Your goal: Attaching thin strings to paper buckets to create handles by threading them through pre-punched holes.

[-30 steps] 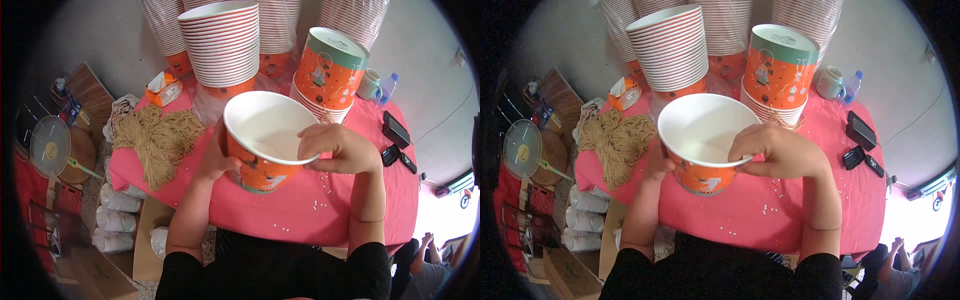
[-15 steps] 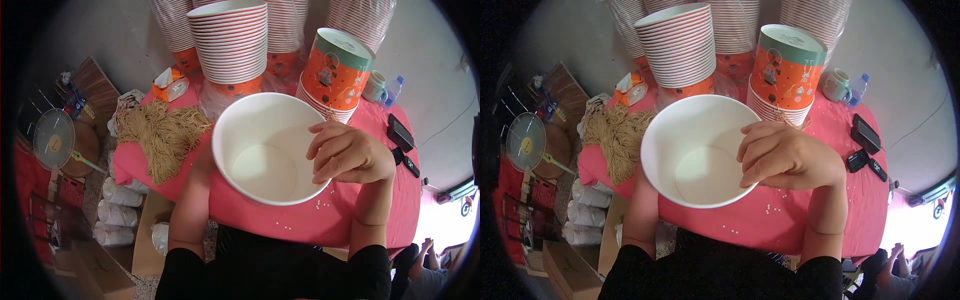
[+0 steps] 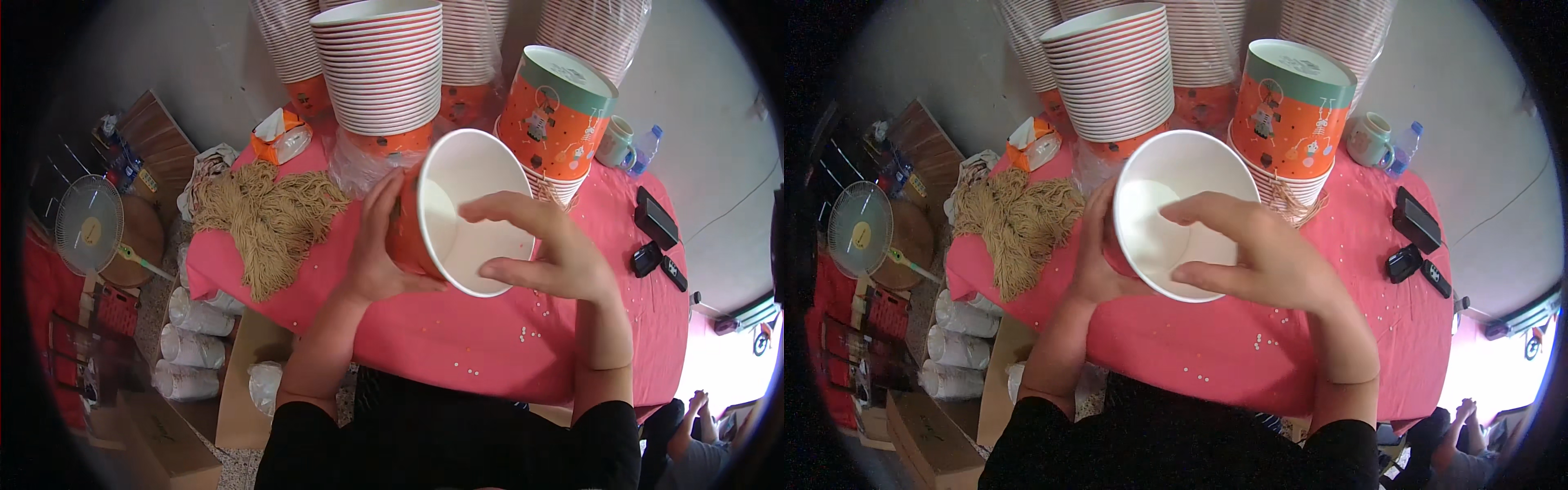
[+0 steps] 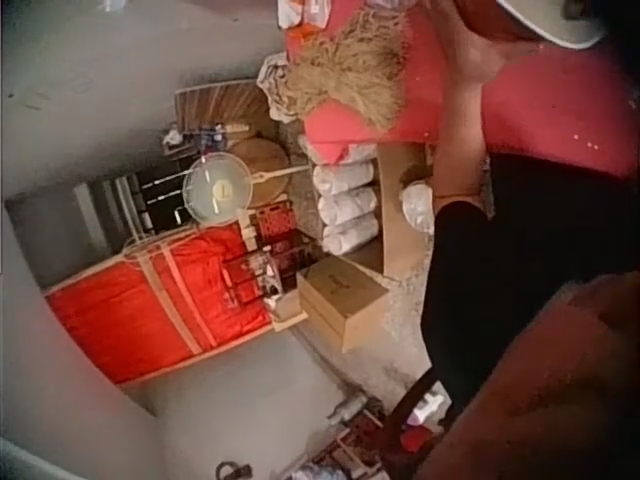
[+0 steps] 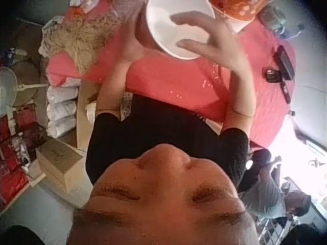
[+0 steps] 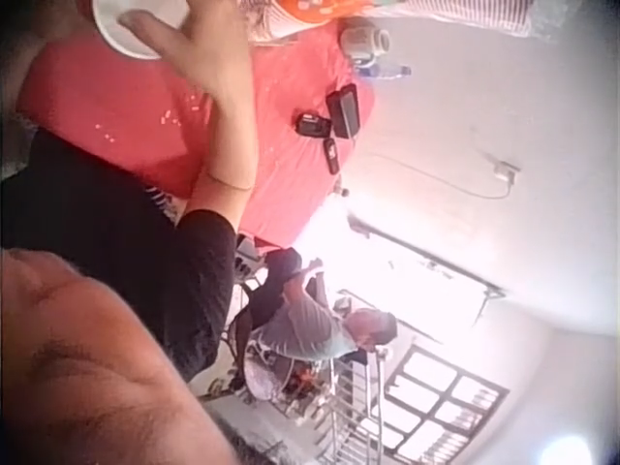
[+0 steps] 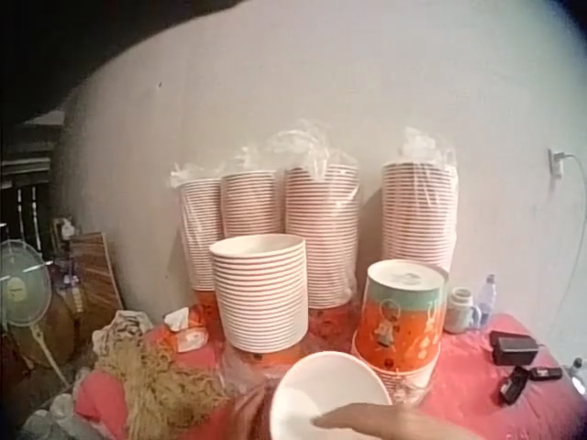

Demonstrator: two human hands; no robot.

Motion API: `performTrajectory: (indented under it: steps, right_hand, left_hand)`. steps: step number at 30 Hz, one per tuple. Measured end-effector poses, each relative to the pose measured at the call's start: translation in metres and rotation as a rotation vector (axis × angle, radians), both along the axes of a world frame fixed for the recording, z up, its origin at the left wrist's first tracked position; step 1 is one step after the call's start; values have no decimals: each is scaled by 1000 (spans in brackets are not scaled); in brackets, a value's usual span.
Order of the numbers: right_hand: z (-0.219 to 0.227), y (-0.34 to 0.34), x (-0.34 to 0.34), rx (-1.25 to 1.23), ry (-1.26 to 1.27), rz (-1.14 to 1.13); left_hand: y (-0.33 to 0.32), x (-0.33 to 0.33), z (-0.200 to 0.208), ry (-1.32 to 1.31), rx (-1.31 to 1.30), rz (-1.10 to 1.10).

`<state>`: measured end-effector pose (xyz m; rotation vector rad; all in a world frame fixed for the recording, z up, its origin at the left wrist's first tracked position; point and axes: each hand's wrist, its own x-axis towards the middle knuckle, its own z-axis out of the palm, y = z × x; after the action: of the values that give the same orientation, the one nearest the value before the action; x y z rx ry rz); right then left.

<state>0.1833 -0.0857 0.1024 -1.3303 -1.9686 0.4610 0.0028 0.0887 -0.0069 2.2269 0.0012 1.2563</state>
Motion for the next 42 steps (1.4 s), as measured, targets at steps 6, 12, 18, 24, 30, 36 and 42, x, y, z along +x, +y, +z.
performTrajectory:
  steps: [6,12,18,24,30,36,42]
  right_hand:
    - [-18,11,-33,-268,521,-188]
    - [-14,14,2,-305,622,-50]
    - [-28,19,28,-302,645,71]
    - [-17,15,22,-318,595,104]
    - [-21,18,23,-343,594,116]
    - [-24,19,19,-250,642,74]
    - [-23,19,15,-269,557,39]
  left_hand:
    - [-24,13,-1,-118,265,327]
    - [-3,-15,3,-143,147,290]
    - [13,-16,7,113,-511,-61]
    - [4,-11,9,175,-860,-360]
    - [-2,-5,7,111,-777,-308]
    - [-2,0,1,74,-737,-284]
    - [-2,0,-5,61,-663,-205]
